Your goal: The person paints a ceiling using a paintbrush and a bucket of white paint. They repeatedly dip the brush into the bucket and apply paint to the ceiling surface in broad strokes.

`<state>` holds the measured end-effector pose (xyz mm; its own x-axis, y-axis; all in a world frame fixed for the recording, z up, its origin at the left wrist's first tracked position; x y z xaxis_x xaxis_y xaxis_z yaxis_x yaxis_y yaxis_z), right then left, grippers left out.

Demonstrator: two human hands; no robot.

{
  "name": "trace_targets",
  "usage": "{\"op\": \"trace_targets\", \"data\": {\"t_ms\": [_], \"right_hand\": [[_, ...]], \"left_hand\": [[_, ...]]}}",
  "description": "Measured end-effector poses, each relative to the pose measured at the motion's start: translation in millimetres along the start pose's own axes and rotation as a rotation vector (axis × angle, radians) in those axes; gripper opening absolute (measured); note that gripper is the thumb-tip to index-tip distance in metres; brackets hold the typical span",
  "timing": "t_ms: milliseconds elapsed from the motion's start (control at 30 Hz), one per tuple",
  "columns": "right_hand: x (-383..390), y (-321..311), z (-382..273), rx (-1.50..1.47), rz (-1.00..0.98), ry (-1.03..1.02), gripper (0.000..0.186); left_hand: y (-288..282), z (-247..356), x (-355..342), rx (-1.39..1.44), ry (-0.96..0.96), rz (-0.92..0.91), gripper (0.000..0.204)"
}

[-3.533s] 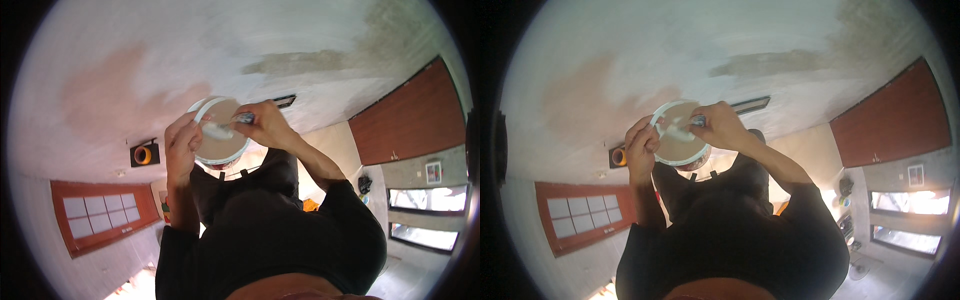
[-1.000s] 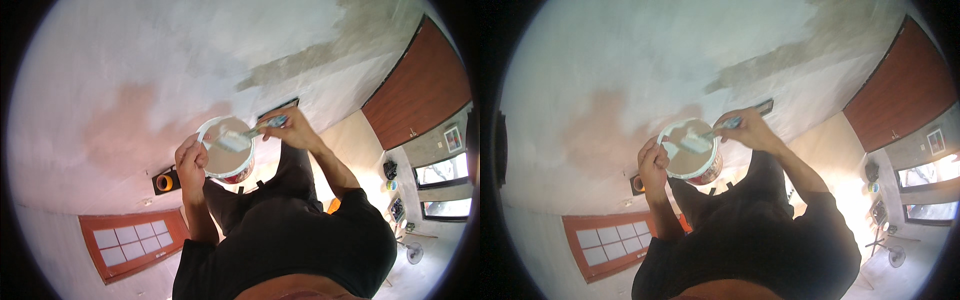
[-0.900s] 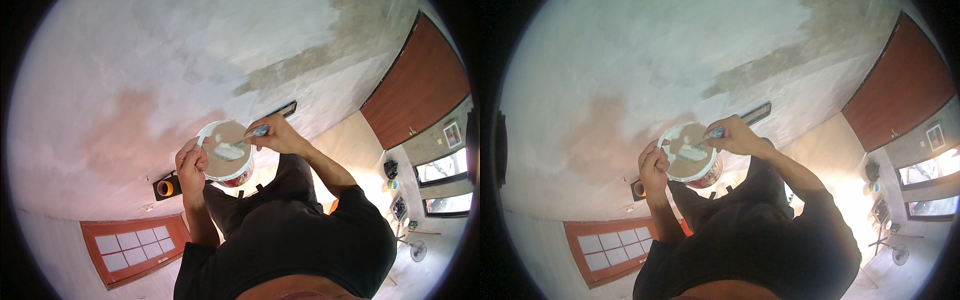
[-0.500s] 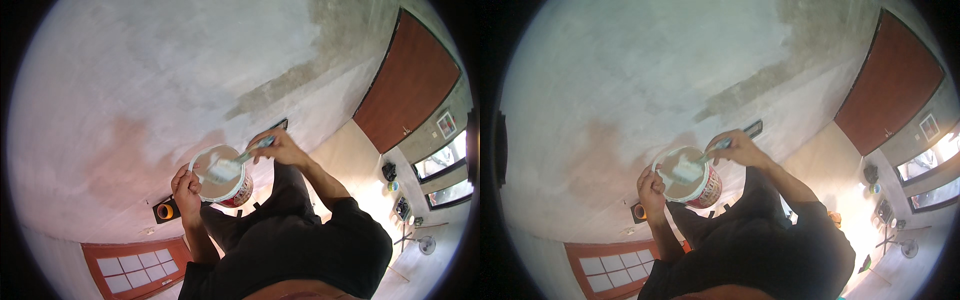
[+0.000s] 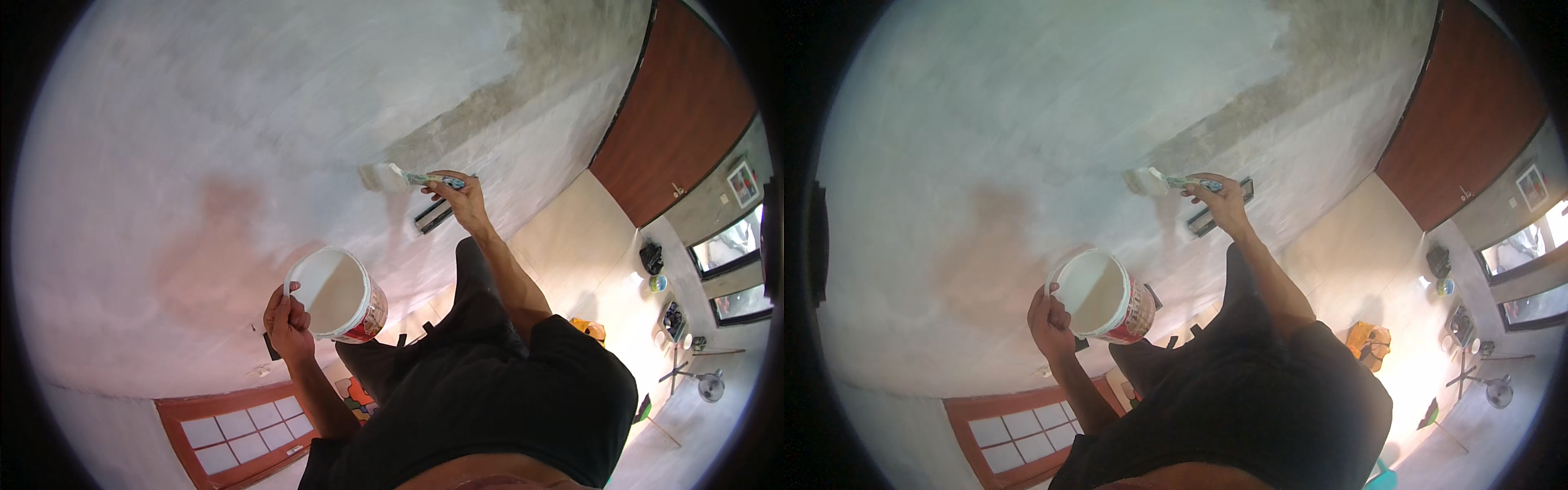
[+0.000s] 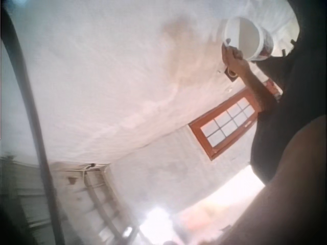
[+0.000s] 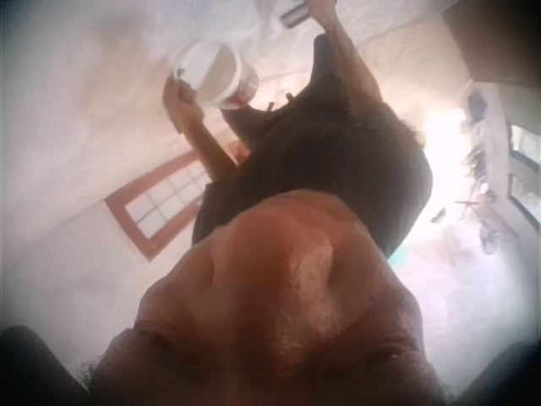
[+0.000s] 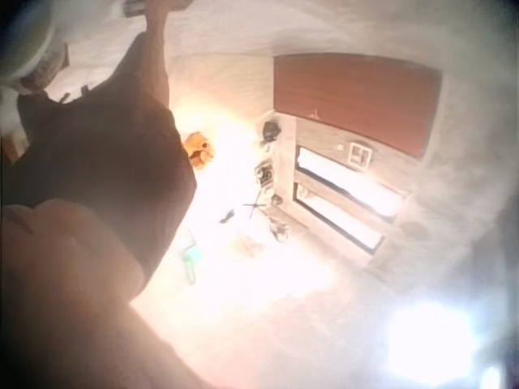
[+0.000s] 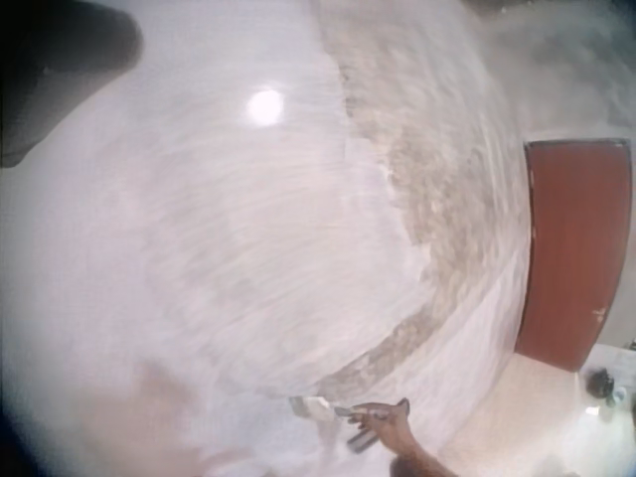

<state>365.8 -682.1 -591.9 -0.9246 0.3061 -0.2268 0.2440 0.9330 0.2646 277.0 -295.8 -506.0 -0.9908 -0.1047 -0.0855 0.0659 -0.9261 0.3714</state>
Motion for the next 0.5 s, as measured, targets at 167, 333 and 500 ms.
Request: {"op": "trace_targets", "data": {"t_ms": [167, 333, 500], "right_hand": [[-35, -65, 15, 0.026, 0.261, -0.122, 0.022], [-49, -148, -13, 0.029, 0.58, -0.324, 0.02], [-26, -108, -15, 0.546, 0.781, -0.289, 0.025]], "left_hand": [[-4, 18, 6, -0.066, 0.044, 0.051, 0.023], [-10, 23, 11, -0.016, 0.054, 0.016, 0.023], [-9, 27, 19, -0.083, 0.054, 0.012, 0.025]]}}
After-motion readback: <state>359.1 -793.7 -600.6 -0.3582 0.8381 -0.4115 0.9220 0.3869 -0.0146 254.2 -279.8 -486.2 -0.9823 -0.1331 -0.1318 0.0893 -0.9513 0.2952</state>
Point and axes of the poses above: each hand's wrist, its own x-axis away from the middle knuckle, its own y-axis out of the palm, z = x × y, the point moved 8 cm from there along -x, towards the middle knuckle, and after that the axes turned 3 degrees about x, right-handed, at the moved point
